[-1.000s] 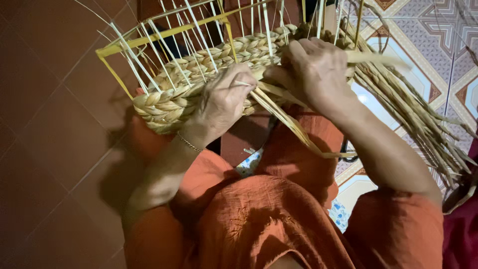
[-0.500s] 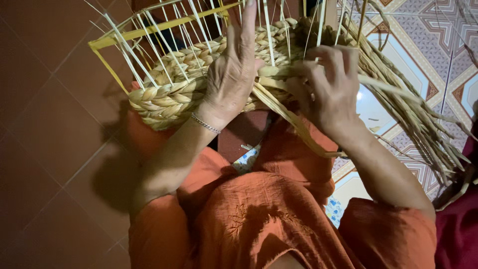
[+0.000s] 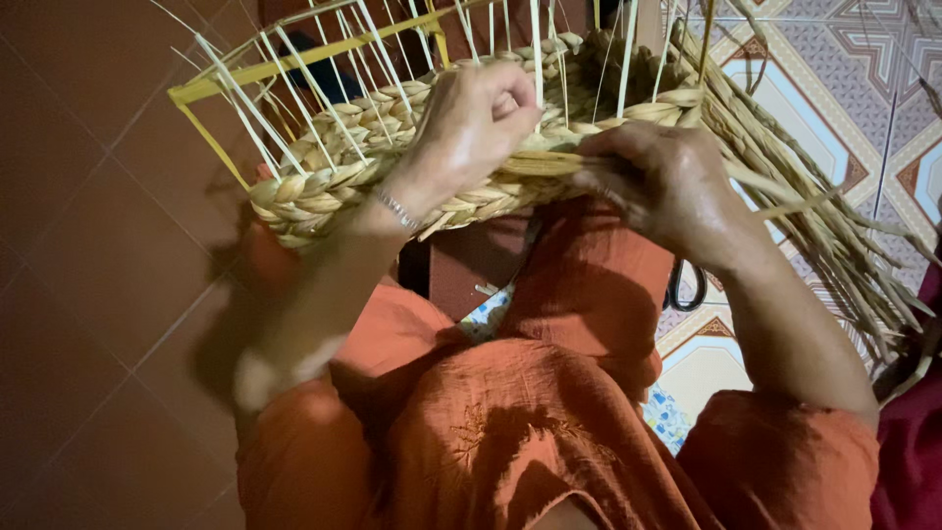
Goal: The person weaves a basket by hand, interlacing dried palm strips through a vertical bamboo frame. They repeatedly pull and tighten the strips to form a tight braided pattern along the basket's rim.
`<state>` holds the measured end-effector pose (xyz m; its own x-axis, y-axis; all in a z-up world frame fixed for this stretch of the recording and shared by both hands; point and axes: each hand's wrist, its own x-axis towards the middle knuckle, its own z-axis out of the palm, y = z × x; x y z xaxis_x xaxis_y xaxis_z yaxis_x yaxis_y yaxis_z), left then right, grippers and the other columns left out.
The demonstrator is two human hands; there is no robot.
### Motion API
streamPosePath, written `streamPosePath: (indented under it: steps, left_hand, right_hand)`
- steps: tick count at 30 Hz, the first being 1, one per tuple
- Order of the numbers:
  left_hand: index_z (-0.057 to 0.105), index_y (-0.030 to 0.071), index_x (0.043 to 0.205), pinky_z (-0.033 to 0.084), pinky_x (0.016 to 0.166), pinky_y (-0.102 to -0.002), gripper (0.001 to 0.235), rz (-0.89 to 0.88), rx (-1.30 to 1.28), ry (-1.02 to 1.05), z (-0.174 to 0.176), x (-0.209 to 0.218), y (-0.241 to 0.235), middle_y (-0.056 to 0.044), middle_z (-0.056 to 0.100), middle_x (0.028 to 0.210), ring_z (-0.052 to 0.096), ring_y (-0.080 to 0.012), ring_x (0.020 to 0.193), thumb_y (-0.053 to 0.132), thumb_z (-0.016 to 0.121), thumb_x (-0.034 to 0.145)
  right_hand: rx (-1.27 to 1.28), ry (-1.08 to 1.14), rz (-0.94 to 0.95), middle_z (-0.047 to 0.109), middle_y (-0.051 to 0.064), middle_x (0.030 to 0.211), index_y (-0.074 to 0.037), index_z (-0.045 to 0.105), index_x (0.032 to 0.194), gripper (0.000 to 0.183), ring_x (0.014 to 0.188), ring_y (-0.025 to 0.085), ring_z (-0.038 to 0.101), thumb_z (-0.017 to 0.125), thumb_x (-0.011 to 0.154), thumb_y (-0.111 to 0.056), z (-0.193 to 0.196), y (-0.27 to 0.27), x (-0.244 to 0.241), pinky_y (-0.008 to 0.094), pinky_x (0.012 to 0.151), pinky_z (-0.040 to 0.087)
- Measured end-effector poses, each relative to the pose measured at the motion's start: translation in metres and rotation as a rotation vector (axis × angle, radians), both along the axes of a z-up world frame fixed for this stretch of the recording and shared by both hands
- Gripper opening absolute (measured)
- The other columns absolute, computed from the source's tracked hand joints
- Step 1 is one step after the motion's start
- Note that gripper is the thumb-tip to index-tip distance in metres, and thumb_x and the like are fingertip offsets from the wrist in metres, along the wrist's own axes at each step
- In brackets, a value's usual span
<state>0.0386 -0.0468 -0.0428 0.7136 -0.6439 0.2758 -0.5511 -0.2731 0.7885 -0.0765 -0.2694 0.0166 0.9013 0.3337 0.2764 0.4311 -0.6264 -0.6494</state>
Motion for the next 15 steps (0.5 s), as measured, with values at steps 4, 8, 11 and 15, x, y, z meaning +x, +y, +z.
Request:
streamPosePath:
  steps: [4, 8, 11, 15]
  left_hand:
    - [0.066, -0.001, 0.117, 0.051, 0.050, -0.024, 0.025, -0.176, -0.001, -0.009, 0.030, -0.014, 0.015, -0.011, 0.065, 0.118, 0.053, -0.0086, 0.065, -0.009, 0.053, 0.097]
    - [0.052, 0.013, 0.146, 0.045, 0.041, -0.031, 0.050, -0.122, 0.499, 0.416, 0.050, -0.018, 0.023, -0.005, 0.061, 0.069, 0.049, -0.0127, 0.046, 0.005, 0.062, 0.097]
    - [0.053, 0.016, 0.137, 0.050, 0.049, -0.032, 0.042, -0.125, 0.398, 0.324, 0.044, -0.020, 0.017, 0.001, 0.063, 0.074, 0.055, -0.0119, 0.053, 0.013, 0.068, 0.099]
    - [0.064, 0.008, 0.103, 0.054, 0.053, -0.029, 0.019, -0.115, 0.087, -0.008, 0.020, -0.026, 0.007, 0.004, 0.063, 0.075, 0.056, -0.0074, 0.058, 0.018, 0.078, 0.095]
  right_hand:
    - [-0.370, -0.184, -0.199, 0.070, 0.015, 0.094, -0.003, 0.074, 0.110, 0.016, 0.071, 0.022, 0.063, 0.074, 0.100, -0.015, 0.003, 0.001, 0.005, 0.035, 0.050, 0.051]
    - [-0.519, -0.740, -0.179, 0.063, 0.012, 0.131, -0.007, 0.072, 0.111, 0.013, 0.095, 0.025, 0.061, 0.076, 0.101, -0.013, -0.005, 0.011, 0.024, 0.032, 0.061, 0.048]
    - [-0.585, -0.944, -0.171, 0.066, 0.008, 0.130, -0.010, 0.074, 0.115, 0.015, 0.095, 0.020, 0.060, 0.078, 0.103, -0.019, 0.000, 0.019, 0.033, 0.029, 0.061, 0.045]
    - [-0.670, -0.414, -0.070, 0.072, 0.005, 0.086, -0.010, 0.070, 0.094, 0.017, 0.089, 0.022, 0.068, 0.078, 0.101, -0.023, 0.024, 0.009, 0.033, 0.040, 0.065, 0.052]
